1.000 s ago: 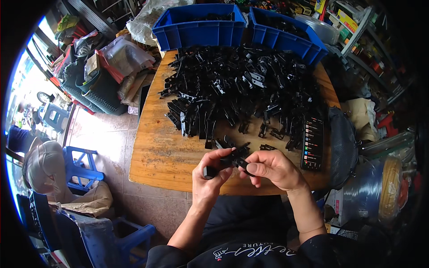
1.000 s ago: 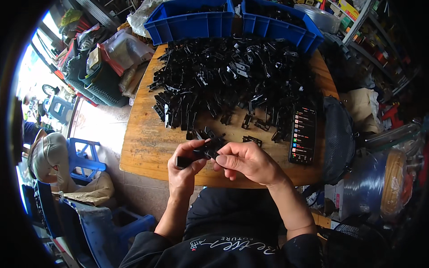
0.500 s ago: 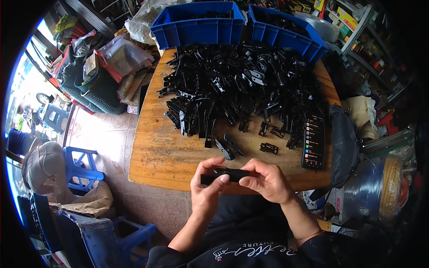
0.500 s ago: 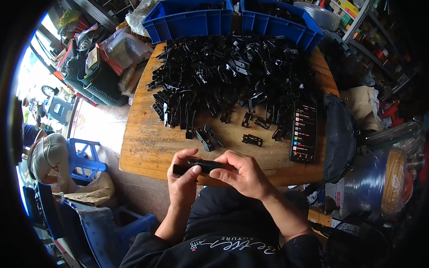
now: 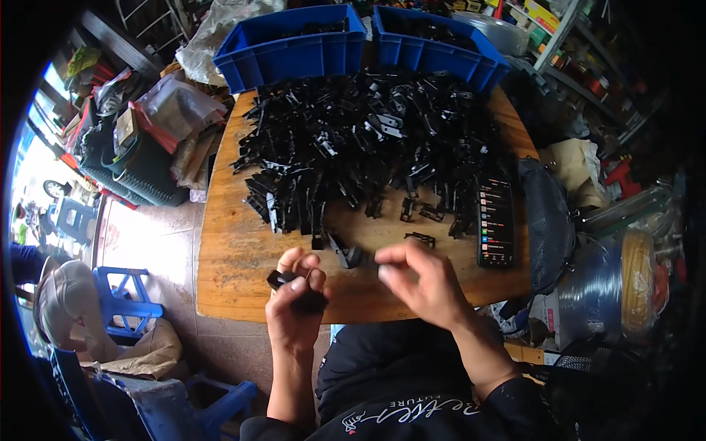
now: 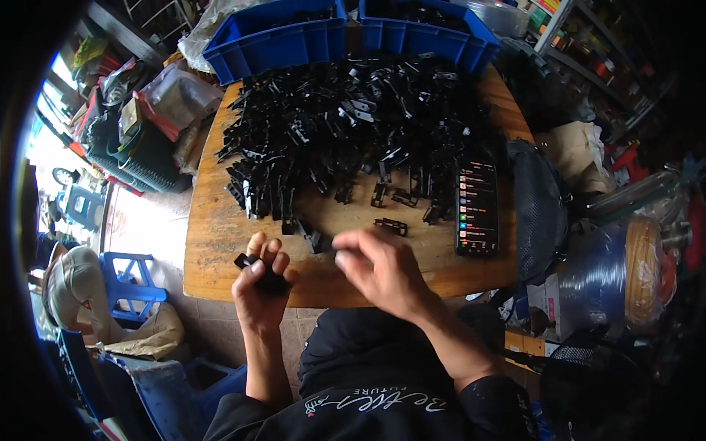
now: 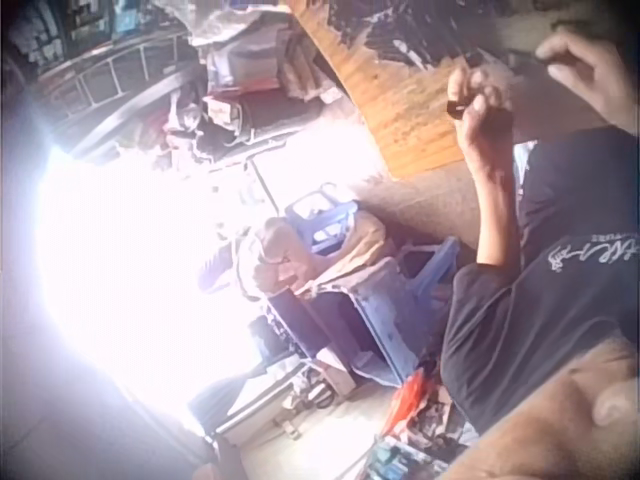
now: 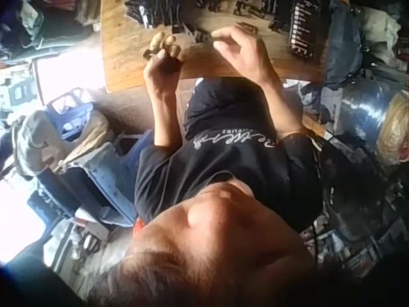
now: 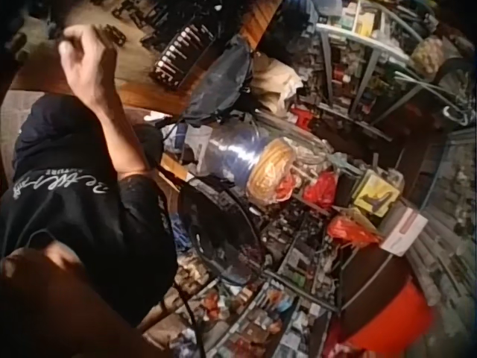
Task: Assembling small black plastic parts by hand at a workbench.
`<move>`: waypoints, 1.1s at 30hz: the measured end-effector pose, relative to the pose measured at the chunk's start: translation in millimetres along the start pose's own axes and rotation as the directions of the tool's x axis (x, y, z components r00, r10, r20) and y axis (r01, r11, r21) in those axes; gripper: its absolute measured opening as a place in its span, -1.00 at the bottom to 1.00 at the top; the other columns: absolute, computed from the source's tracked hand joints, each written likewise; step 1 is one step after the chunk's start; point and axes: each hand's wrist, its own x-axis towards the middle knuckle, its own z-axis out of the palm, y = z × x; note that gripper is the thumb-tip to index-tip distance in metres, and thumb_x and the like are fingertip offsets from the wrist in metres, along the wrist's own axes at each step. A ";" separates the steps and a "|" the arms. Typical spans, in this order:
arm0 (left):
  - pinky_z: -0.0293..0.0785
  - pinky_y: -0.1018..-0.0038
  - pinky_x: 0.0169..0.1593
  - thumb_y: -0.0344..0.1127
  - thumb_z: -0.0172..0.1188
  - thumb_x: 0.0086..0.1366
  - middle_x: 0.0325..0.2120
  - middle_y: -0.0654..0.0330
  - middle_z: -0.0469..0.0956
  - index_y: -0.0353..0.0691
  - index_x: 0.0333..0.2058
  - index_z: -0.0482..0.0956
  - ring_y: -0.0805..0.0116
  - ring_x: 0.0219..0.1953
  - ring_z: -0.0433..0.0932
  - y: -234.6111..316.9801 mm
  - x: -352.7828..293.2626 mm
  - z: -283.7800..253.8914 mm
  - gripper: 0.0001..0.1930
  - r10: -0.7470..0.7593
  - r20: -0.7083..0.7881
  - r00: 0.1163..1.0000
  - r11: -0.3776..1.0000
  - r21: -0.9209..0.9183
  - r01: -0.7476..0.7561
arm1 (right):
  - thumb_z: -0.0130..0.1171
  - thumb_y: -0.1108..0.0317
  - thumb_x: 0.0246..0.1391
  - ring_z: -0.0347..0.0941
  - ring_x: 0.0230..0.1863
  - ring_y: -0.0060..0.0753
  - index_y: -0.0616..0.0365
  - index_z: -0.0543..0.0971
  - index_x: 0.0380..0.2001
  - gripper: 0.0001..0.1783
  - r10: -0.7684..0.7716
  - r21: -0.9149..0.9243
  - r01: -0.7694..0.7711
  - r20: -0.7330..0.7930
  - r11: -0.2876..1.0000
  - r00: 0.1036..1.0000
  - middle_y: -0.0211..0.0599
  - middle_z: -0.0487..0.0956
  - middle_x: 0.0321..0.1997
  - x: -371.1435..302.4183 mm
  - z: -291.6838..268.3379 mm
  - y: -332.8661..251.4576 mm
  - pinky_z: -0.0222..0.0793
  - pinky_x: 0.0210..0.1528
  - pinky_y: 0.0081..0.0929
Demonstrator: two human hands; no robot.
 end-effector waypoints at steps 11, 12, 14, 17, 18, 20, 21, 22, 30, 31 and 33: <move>0.43 0.57 -0.44 -0.51 0.20 0.00 -0.45 0.06 0.54 -0.34 -0.32 0.44 0.41 -0.55 0.49 -25.2 -7.6 21.9 -0.78 -0.011 -0.181 0.983 0.788 0.604 0.120 | 0.15 0.49 -0.07 0.42 -0.39 -0.31 0.22 0.52 -0.42 -0.91 -0.199 -0.345 0.141 -0.139 0.928 0.970 -0.22 0.49 -0.45 31.9 -33.8 39.0 0.34 -0.33 -0.48; 0.45 0.53 -0.44 -0.49 0.19 0.00 -0.44 0.01 0.54 -0.33 -0.30 0.42 0.37 -0.54 0.50 -30.4 -5.0 26.2 -0.76 -0.013 -0.174 0.985 0.795 0.595 0.116 | 0.16 0.48 -0.09 0.40 -0.40 -0.23 0.23 0.52 -0.44 -0.91 -0.180 -0.472 0.127 -0.068 0.872 0.981 -0.20 0.48 -0.46 38.1 -36.4 48.2 0.33 -0.34 -0.41; 0.47 0.50 -0.41 -0.52 0.15 0.01 -0.46 0.01 0.52 -0.35 -0.28 0.43 0.32 -0.50 0.53 -32.8 -3.6 36.0 -0.76 -0.031 -0.199 0.979 0.804 0.578 0.143 | 0.18 0.46 -0.12 0.38 -0.41 -0.16 0.23 0.51 -0.46 -0.89 -0.153 -0.584 0.126 0.004 0.802 0.988 -0.18 0.46 -0.48 43.2 -34.8 57.4 0.32 -0.35 -0.35; 0.53 0.46 -0.29 -0.59 0.12 0.01 -0.46 -0.02 0.54 -0.39 -0.29 0.42 0.27 -0.43 0.58 -30.3 -3.5 36.4 -0.77 0.040 -0.167 0.985 0.856 0.515 0.052 | 0.23 0.39 -0.16 0.38 -0.45 -0.19 0.23 0.49 -0.51 -0.84 -0.119 -0.506 0.068 -0.069 0.860 0.990 -0.21 0.43 -0.52 44.5 -32.5 56.2 0.32 -0.37 -0.37; 0.53 0.45 -0.28 -0.59 0.10 0.01 -0.44 -0.03 0.54 -0.41 -0.27 0.41 0.25 -0.42 0.58 -24.9 -4.5 29.5 -0.76 0.095 -0.173 0.980 0.862 0.507 0.006 | 0.27 0.41 -0.17 0.38 -0.52 -0.38 0.24 0.47 -0.52 -0.81 -0.057 -0.378 0.035 -0.047 0.925 0.997 -0.27 0.42 -0.54 43.7 -30.5 44.3 0.32 -0.44 -0.51; 0.54 0.44 -0.26 -0.60 0.09 0.01 -0.43 -0.04 0.53 -0.42 -0.26 0.40 0.24 -0.40 0.58 -17.9 -5.3 23.2 -0.75 0.170 -0.190 0.967 0.865 0.499 -0.054 | 0.30 0.44 -0.18 0.37 -0.54 -0.58 0.25 0.46 -0.53 -0.80 0.033 -0.011 -0.033 -0.071 0.999 0.997 -0.36 0.42 -0.54 34.3 -23.5 26.1 0.29 -0.47 -0.64; 0.54 0.44 -0.26 -0.61 0.09 0.02 -0.41 -0.04 0.52 -0.42 -0.25 0.40 0.23 -0.38 0.57 -18.4 -3.9 23.7 -0.75 0.187 -0.211 0.959 0.860 0.507 -0.056 | 0.29 0.45 -0.17 0.36 -0.51 -0.64 0.27 0.46 -0.52 -0.81 -0.002 -0.001 0.002 -0.100 1.000 0.995 -0.41 0.44 -0.51 28.9 -23.2 14.3 0.29 -0.45 -0.66; 0.54 0.44 -0.25 -0.61 0.08 0.02 -0.39 -0.04 0.52 -0.42 -0.25 0.39 0.23 -0.37 0.57 -22.4 -0.5 27.0 -0.75 0.181 -0.218 0.959 0.860 0.509 -0.047 | 0.26 0.47 -0.15 0.35 -0.51 -0.62 0.28 0.46 -0.53 -0.83 -0.075 -0.096 0.061 -0.152 0.994 0.986 -0.39 0.44 -0.50 22.0 -28.0 5.0 0.29 -0.43 -0.66; 0.54 0.48 -0.25 -0.56 0.15 0.06 -0.38 0.09 0.48 -0.39 -0.24 0.40 0.27 -0.32 0.57 -34.9 2.2 29.1 -0.75 0.249 -0.237 0.939 0.841 0.535 -0.088 | 0.14 0.46 -0.02 0.33 -0.35 -0.52 0.30 0.44 -0.48 -0.87 -0.185 0.010 0.189 -0.167 0.982 0.968 -0.25 0.42 -0.35 10.0 -25.2 -16.4 0.27 -0.28 -0.65; 0.54 0.48 -0.25 -0.56 0.15 0.06 -0.38 0.09 0.48 -0.39 -0.24 0.40 0.27 -0.32 0.57 -35.9 2.0 30.3 -0.75 0.251 -0.236 0.939 0.841 0.534 -0.090 | 0.13 0.46 0.00 0.33 -0.36 -0.54 0.30 0.44 -0.47 -0.87 -0.161 0.029 0.168 -0.162 0.985 0.974 -0.26 0.41 -0.33 9.5 -25.1 -14.9 0.27 -0.28 -0.67; 0.54 0.48 -0.24 -0.55 0.17 0.06 -0.40 0.12 0.47 -0.38 -0.23 0.40 0.26 -0.31 0.57 -36.4 0.9 31.1 -0.74 0.270 -0.252 0.929 0.828 0.553 -0.091 | 0.12 0.45 0.01 0.32 -0.36 -0.57 0.30 0.43 -0.45 -0.87 -0.144 0.054 0.154 -0.149 0.987 0.978 -0.27 0.40 -0.32 8.7 -24.4 -14.6 0.27 -0.29 -0.68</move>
